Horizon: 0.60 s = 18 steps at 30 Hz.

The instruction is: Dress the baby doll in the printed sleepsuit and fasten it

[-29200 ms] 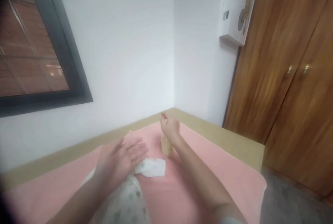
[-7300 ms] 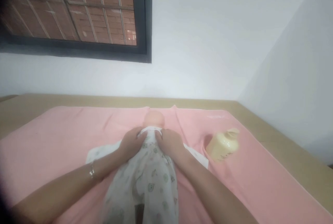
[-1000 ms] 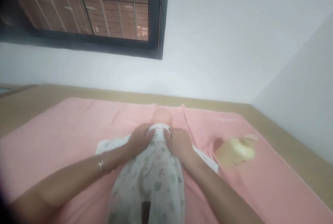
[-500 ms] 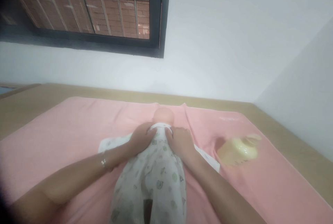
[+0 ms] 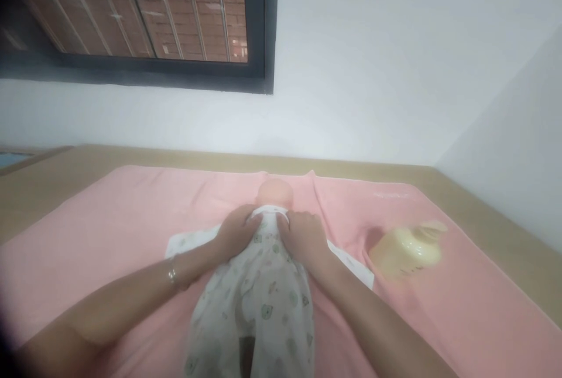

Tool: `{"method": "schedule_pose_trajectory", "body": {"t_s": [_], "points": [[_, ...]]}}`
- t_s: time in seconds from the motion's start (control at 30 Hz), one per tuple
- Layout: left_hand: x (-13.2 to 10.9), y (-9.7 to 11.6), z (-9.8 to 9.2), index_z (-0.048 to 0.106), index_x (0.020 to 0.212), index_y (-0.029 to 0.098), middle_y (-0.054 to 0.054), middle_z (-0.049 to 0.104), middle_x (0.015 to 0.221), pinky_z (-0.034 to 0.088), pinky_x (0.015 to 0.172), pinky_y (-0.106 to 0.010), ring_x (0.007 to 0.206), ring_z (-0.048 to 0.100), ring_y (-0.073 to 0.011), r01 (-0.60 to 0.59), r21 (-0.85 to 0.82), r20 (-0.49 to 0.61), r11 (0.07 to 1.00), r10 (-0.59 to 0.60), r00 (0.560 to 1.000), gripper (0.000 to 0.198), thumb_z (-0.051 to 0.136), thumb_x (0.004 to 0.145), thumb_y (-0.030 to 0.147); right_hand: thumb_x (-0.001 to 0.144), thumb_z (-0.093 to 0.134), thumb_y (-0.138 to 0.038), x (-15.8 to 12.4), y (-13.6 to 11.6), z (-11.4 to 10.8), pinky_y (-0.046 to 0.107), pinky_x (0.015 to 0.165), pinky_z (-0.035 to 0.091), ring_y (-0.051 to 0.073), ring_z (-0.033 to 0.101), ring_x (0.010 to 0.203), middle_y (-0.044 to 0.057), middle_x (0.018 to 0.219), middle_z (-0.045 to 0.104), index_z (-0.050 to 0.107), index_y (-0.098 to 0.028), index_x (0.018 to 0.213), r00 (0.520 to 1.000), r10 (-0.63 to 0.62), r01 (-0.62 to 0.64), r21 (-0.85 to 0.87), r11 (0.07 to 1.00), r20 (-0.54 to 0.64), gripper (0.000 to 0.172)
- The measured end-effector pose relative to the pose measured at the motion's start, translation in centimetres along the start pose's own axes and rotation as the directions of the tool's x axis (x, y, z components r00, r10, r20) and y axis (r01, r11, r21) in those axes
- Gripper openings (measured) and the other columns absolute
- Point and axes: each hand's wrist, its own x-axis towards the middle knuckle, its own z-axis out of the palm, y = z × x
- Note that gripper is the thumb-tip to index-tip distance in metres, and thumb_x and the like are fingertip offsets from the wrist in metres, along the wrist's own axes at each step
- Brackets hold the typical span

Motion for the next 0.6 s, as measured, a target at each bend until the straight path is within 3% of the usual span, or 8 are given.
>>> {"method": "schedule_pose_trajectory", "body": {"t_s": [0.6], "points": [[0.09,-0.09,0.18,0.057,0.081,0.021,-0.002,0.062,0.082,0.04,0.067,-0.031,0.076,0.054,-0.0191,-0.01,0.012,-0.015,1.0,0.01,1.0,0.026,0.038,0.087,0.038,0.096,0.019,-0.04,-0.11,-0.04,-0.04,0.029,0.064,0.027,0.019,0.055,0.067,0.007,0.073,0.064,0.059,-0.018,0.073,1.0,0.003,-0.003,0.004,1.0,0.007,0.051]]}}
